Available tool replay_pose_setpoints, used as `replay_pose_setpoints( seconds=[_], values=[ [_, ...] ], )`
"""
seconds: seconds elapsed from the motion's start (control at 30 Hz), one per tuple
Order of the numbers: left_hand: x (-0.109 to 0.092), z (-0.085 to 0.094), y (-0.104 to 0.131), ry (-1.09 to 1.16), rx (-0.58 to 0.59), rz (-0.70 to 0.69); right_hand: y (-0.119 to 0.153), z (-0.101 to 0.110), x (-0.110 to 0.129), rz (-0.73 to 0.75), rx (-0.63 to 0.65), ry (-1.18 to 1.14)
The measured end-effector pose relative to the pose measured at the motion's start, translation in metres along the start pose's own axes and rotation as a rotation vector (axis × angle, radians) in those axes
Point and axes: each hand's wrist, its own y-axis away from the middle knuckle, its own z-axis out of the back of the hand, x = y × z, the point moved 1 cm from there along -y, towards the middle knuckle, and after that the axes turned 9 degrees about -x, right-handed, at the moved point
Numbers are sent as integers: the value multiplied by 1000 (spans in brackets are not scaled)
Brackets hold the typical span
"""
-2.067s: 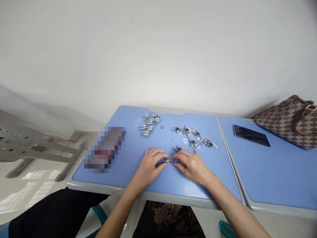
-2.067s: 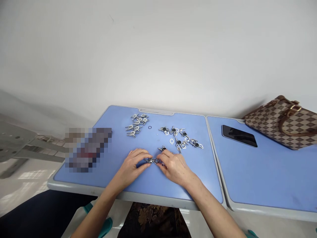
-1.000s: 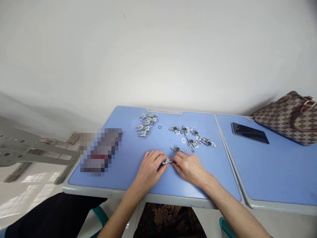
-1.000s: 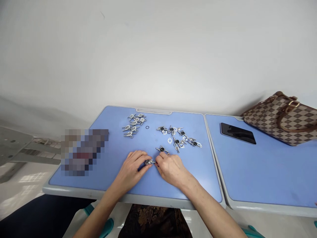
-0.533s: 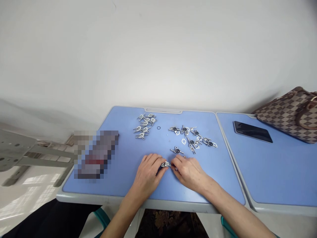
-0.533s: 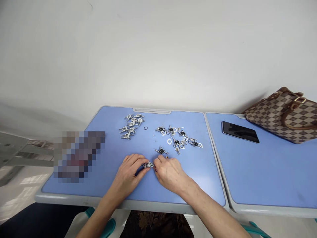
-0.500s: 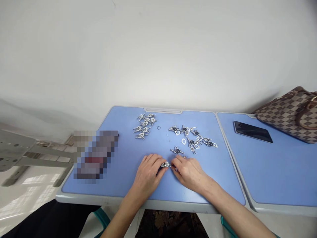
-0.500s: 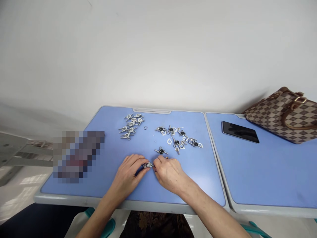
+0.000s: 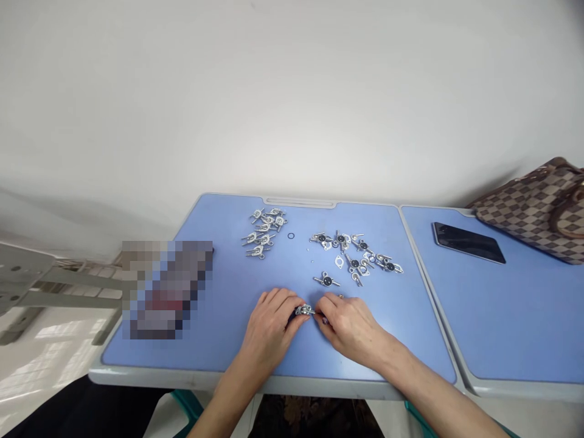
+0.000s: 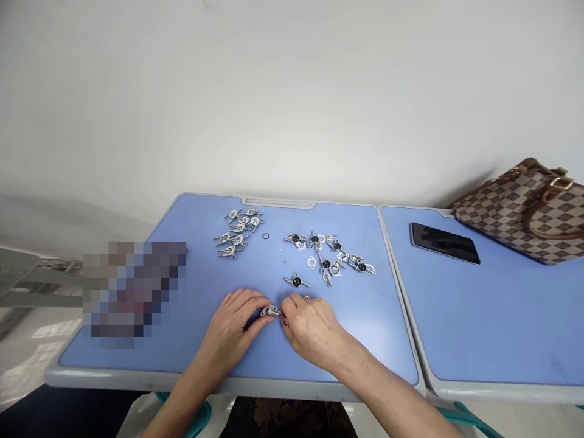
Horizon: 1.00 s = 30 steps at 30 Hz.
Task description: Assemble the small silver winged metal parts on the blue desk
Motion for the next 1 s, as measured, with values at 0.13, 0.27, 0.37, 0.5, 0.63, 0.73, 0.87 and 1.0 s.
replay_pose_setpoints(
  seconds=[0.13,0.27,0.37,0.5,0.63,0.73,0.87,1.0],
  values=[
    [0,2,-2,-3,11,-10,1,1,3,-7,5,-27],
    [1,3,-3,4,34,-18,0,10,-3,-17,25,-141],
    [2,2,-3,10,26,-30,-2,29,-22,-135,-44,-312],
    [4,1,-3,4,8,-47,1,59,-56,-413,-306,-301],
    [6,1,-3,1,-7,-59,9,75,-76,-533,-256,-290],
    [7,1,-2,1,-14,-63,12,79,-76,-471,-82,-359],
    [8,0,-2,2,-26,-69,11,76,-66,-374,64,-338],
    [7,1,-3,11,-22,-67,9,69,-56,-377,96,-231]
  ],
)
